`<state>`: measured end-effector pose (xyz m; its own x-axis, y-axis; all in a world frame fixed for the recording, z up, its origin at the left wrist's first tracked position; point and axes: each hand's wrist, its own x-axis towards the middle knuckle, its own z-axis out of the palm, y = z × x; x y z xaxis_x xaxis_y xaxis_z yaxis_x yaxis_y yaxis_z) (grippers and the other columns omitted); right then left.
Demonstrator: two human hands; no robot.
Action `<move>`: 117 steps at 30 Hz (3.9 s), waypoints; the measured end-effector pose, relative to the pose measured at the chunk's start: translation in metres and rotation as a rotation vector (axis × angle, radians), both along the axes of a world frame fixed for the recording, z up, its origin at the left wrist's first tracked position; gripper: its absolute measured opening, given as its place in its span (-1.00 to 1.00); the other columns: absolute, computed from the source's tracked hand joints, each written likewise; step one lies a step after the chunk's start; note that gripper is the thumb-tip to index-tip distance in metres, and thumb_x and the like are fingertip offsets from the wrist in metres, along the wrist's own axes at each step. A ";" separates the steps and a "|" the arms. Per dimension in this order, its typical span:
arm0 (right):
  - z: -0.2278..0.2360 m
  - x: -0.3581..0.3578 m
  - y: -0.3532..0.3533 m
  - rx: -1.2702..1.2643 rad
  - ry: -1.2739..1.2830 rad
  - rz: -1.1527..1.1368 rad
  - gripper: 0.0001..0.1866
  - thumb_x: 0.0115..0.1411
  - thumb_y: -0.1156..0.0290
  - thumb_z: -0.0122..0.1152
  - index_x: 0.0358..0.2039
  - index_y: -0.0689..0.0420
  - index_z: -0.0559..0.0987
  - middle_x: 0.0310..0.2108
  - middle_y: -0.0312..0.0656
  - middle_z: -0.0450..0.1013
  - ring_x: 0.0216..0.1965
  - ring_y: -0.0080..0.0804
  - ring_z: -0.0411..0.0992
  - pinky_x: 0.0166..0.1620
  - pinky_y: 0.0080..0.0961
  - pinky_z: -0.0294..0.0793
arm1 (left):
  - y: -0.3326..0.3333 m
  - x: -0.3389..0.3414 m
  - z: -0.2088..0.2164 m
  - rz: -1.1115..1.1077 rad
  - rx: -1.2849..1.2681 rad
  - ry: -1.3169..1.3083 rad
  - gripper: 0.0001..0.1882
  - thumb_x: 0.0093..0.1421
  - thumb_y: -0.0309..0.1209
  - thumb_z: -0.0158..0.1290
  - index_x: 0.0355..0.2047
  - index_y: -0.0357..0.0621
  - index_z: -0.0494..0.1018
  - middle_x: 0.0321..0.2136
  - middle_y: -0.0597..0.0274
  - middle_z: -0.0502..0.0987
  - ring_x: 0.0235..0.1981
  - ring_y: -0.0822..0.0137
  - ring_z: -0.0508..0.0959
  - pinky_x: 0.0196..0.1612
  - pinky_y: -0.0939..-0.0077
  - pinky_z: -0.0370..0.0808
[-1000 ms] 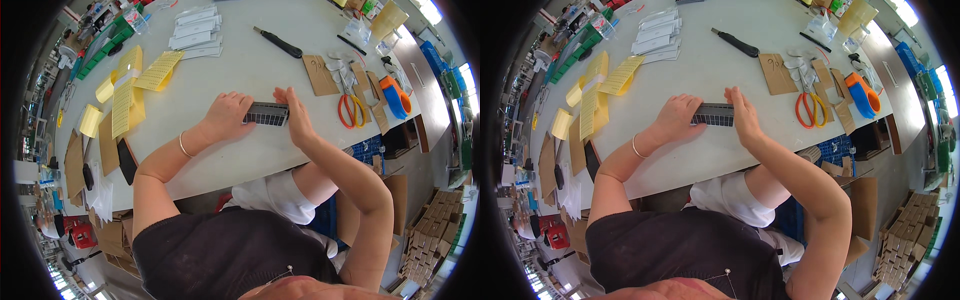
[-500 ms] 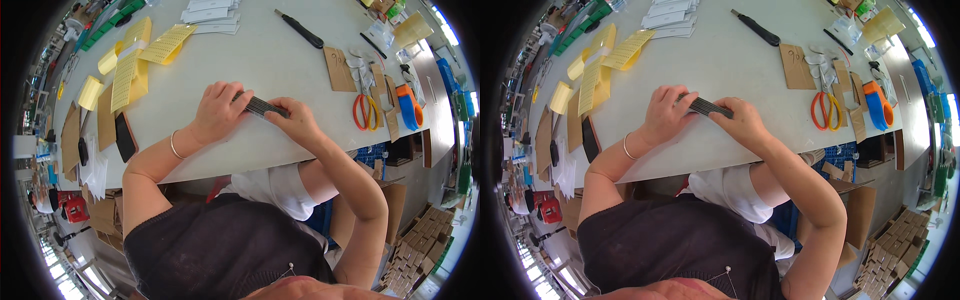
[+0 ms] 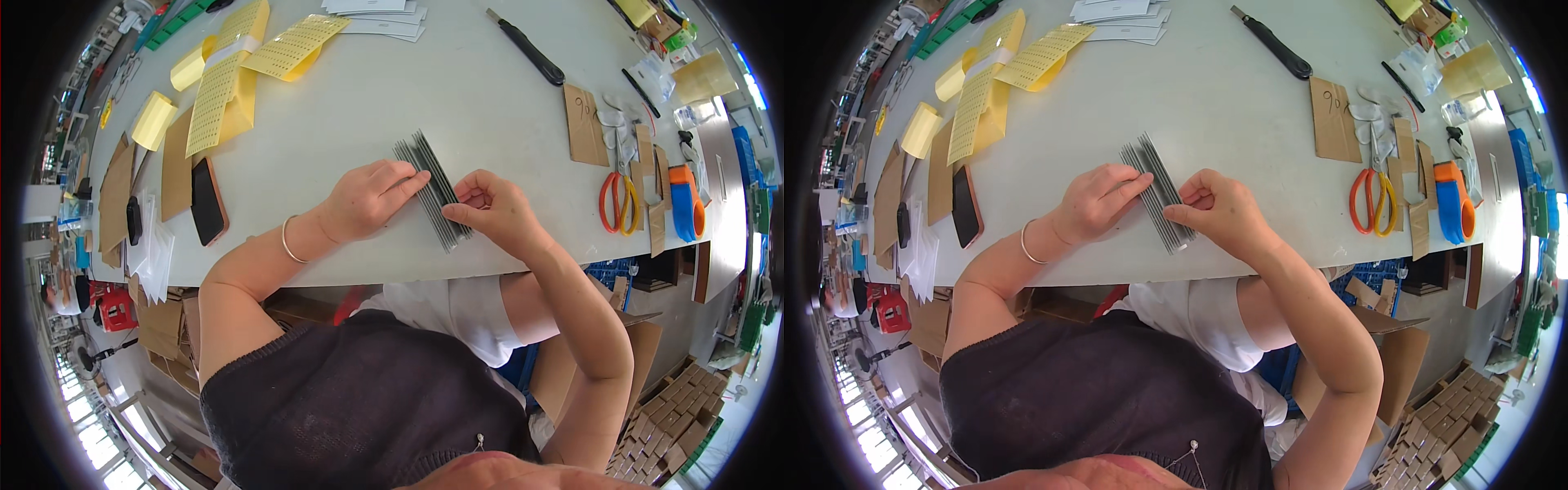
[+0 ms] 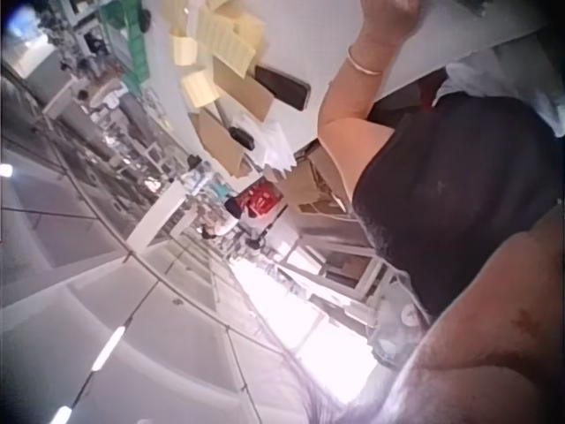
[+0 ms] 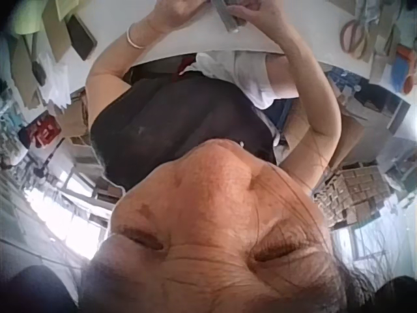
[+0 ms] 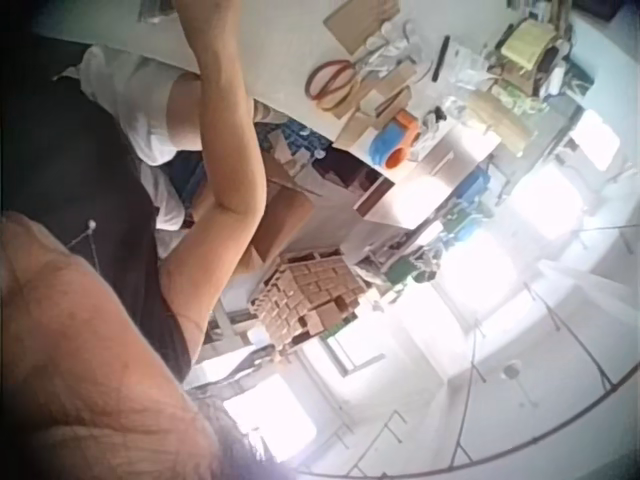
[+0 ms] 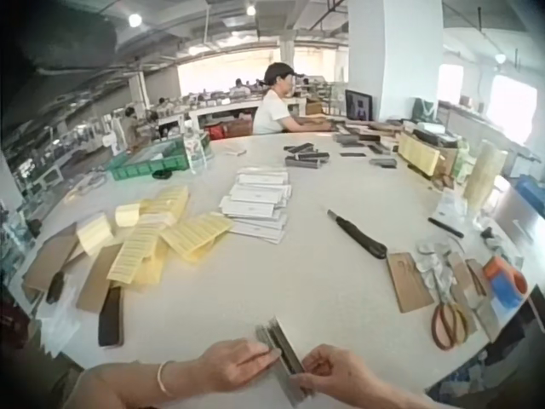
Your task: The recorder is packing metal components and paper padding into a cardboard box for shipping.
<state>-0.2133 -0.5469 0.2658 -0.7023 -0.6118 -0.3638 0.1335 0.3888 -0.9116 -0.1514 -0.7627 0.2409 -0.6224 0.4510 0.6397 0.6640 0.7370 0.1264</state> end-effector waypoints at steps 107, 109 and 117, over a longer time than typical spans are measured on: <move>-0.125 0.321 0.500 1.179 -0.555 -1.324 -0.69 0.02 0.32 0.04 -0.26 0.18 0.58 -0.17 -0.02 0.47 -0.12 -0.17 0.46 -0.12 -0.37 0.46 | 0.704 0.167 -0.209 -0.658 -0.375 -2.324 -0.86 0.18 -0.47 -0.09 -0.33 -0.26 0.43 -0.39 0.14 0.52 -0.39 0.26 0.53 -0.27 0.36 0.51; -0.132 0.321 0.501 1.185 -0.548 -1.318 -0.67 0.02 0.32 0.03 -0.23 0.20 0.57 -0.15 0.00 0.45 -0.10 -0.16 0.45 -0.10 -0.37 0.46 | 0.702 0.167 -0.216 -0.657 -0.358 -2.347 -0.86 0.18 -0.46 -0.09 -0.33 -0.26 0.43 -0.38 0.14 0.52 -0.39 0.26 0.53 -0.27 0.36 0.51; -0.131 0.323 0.503 1.120 -0.606 -1.312 -0.58 0.02 0.30 0.08 -0.13 0.28 0.48 -0.08 0.04 0.40 -0.06 -0.16 0.42 -0.08 -0.37 0.44 | 0.714 0.169 -0.232 -0.842 -0.531 -2.156 -0.79 0.18 -0.40 -0.05 -0.25 -0.27 0.45 -0.26 0.13 0.52 -0.26 0.28 0.53 -0.17 0.38 0.48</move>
<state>0.1093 -0.0441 0.1350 -0.1029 0.8449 -0.5249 0.9946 0.0956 -0.0410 0.0176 -0.0486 0.0088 0.3473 0.7039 -0.6196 -0.0443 0.6723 0.7389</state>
